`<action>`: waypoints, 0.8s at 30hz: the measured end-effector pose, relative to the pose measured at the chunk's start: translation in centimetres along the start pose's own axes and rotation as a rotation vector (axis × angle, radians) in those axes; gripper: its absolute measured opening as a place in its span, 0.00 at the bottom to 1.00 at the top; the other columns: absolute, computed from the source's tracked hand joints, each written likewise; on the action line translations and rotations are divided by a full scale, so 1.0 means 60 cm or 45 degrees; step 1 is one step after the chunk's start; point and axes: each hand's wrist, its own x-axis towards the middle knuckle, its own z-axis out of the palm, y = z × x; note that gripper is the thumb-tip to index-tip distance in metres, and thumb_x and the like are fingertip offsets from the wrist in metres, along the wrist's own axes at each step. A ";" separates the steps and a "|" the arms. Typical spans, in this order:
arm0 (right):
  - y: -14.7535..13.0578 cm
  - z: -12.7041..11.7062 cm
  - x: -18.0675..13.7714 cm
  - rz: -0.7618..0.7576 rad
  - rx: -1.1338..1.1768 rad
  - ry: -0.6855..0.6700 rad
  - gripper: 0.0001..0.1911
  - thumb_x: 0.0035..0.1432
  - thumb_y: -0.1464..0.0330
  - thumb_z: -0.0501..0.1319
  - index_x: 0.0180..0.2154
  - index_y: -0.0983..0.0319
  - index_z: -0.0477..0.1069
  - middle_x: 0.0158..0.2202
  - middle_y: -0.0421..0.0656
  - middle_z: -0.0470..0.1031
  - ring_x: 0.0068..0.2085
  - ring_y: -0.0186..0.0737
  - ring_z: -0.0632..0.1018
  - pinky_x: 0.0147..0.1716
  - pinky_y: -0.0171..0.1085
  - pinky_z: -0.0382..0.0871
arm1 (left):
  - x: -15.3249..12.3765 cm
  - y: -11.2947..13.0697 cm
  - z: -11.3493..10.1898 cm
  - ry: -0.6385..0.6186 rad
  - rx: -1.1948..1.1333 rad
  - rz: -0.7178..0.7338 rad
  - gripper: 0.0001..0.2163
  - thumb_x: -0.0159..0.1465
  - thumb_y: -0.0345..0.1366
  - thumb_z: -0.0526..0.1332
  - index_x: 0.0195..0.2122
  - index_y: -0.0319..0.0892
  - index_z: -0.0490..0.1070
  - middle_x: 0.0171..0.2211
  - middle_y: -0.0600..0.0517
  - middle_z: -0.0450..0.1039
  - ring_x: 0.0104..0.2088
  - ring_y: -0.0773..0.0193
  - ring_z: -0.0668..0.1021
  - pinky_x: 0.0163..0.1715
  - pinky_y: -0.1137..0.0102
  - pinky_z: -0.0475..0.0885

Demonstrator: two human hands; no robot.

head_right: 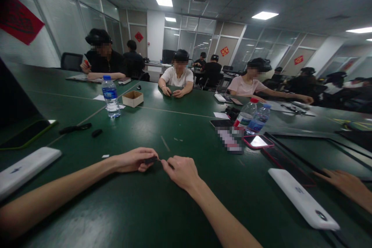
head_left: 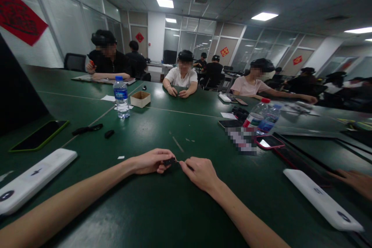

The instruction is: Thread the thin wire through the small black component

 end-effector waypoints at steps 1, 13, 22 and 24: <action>0.000 -0.001 0.000 0.006 -0.004 -0.007 0.28 0.67 0.57 0.44 0.28 0.61 0.75 0.26 0.41 0.74 0.24 0.29 0.70 0.24 0.30 0.53 | 0.000 0.000 0.000 0.006 -0.004 0.000 0.13 0.60 0.40 0.65 0.40 0.36 0.69 0.27 0.54 0.60 0.23 0.74 0.61 0.22 0.76 0.52; -0.023 -0.009 -0.004 0.103 -0.136 0.050 0.26 0.68 0.58 0.45 0.30 0.61 0.76 0.26 0.43 0.75 0.22 0.29 0.70 0.23 0.30 0.55 | 0.009 -0.017 0.018 0.371 0.252 0.150 0.14 0.59 0.46 0.63 0.34 0.39 0.66 0.24 0.58 0.58 0.21 0.75 0.60 0.20 0.78 0.51; -0.033 0.003 -0.013 0.009 -0.162 0.181 0.23 0.67 0.61 0.47 0.30 0.62 0.76 0.27 0.43 0.75 0.22 0.28 0.68 0.23 0.31 0.53 | 0.008 -0.019 0.011 0.343 0.227 0.127 0.13 0.61 0.45 0.62 0.32 0.38 0.69 0.21 0.58 0.58 0.20 0.74 0.59 0.18 0.77 0.51; -0.031 0.005 -0.013 -0.027 -0.144 0.224 0.22 0.67 0.61 0.49 0.29 0.62 0.75 0.26 0.42 0.74 0.22 0.28 0.68 0.23 0.31 0.52 | 0.005 -0.015 0.010 0.295 0.171 0.099 0.13 0.60 0.44 0.63 0.32 0.38 0.69 0.22 0.57 0.59 0.21 0.73 0.61 0.19 0.78 0.53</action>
